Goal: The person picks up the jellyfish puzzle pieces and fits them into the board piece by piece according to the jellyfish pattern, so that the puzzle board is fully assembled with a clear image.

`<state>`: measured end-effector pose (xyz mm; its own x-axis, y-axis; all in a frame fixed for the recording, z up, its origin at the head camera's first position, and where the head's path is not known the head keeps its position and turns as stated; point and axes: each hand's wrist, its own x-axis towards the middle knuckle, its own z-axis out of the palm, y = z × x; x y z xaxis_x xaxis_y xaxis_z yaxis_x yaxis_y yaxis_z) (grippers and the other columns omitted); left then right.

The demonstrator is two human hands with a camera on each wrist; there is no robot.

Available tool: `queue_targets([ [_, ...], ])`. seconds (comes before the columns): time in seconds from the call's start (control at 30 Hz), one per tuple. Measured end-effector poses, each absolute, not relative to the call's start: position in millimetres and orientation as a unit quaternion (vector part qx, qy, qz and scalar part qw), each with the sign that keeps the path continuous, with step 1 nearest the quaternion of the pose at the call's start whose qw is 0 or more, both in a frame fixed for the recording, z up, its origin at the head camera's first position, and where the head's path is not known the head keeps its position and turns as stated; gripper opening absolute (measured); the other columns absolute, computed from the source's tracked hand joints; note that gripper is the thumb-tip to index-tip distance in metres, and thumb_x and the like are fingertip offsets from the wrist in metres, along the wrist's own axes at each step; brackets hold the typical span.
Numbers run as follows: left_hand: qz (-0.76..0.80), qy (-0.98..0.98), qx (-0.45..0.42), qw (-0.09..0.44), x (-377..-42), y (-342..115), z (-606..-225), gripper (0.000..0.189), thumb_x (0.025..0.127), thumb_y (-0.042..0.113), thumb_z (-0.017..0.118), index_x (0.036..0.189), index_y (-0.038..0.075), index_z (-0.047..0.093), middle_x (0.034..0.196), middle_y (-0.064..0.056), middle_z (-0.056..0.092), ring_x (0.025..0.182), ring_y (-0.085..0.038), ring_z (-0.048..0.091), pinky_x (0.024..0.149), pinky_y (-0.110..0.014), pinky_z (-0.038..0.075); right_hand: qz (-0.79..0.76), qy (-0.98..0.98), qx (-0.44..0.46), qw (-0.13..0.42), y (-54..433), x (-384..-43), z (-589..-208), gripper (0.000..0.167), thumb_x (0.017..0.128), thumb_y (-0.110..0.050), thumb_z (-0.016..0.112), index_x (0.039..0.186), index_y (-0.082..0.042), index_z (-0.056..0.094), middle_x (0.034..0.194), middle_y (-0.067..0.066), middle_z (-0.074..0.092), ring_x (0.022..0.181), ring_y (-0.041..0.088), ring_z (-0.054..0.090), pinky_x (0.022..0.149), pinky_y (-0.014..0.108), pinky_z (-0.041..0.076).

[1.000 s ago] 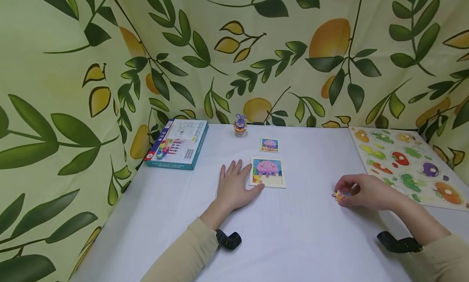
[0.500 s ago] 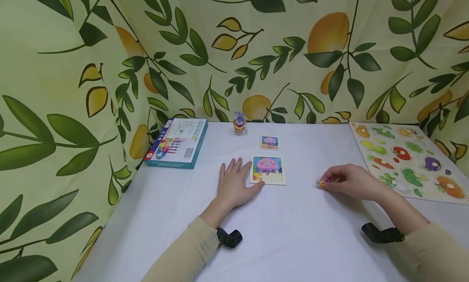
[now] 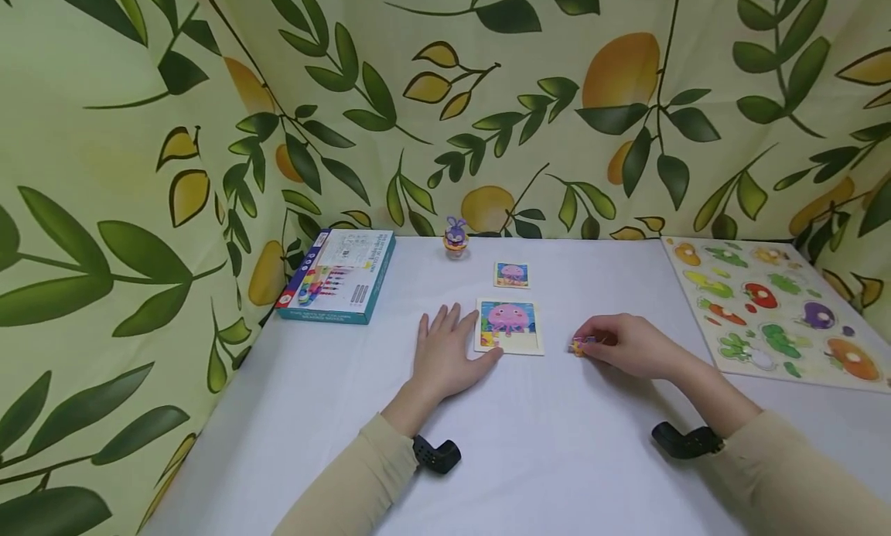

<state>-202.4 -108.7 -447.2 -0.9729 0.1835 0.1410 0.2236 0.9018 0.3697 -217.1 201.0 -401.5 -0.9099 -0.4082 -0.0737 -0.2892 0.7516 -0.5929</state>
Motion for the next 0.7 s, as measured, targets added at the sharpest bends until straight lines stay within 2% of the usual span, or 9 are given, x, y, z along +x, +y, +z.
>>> queue_targets([
  [0.27, -0.198, -0.973, -0.105, 0.047, -202, -111, -446, 0.082, 0.091, 0.072, 0.055, 0.154, 0.020, 0.049, 0.163, -0.012, 0.035, 0.154, -0.032, 0.021, 0.123, -0.057, 0.002, -0.318, 0.927, -0.176, 0.092, 183, -220, -404, 0.013, 0.095, -0.024, 0.075, 0.104, -0.014, 0.074, 0.086, -0.001, 0.064, 0.079, 0.020, 0.054, 0.062, 0.030, 0.048],
  [0.7, -0.194, -0.975, -0.102, 0.047, -201, -110, -445, 0.083, 0.090, 0.073, 0.055, 0.154, 0.021, 0.049, 0.164, -0.011, 0.035, 0.154, -0.031, 0.021, 0.123, -0.057, 0.002, -0.357, 0.914, -0.175, 0.086, 159, -222, -404, 0.013, 0.097, -0.021, 0.071, 0.108, -0.013, 0.074, 0.090, 0.002, 0.065, 0.074, 0.020, 0.057, 0.059, 0.032, 0.051],
])
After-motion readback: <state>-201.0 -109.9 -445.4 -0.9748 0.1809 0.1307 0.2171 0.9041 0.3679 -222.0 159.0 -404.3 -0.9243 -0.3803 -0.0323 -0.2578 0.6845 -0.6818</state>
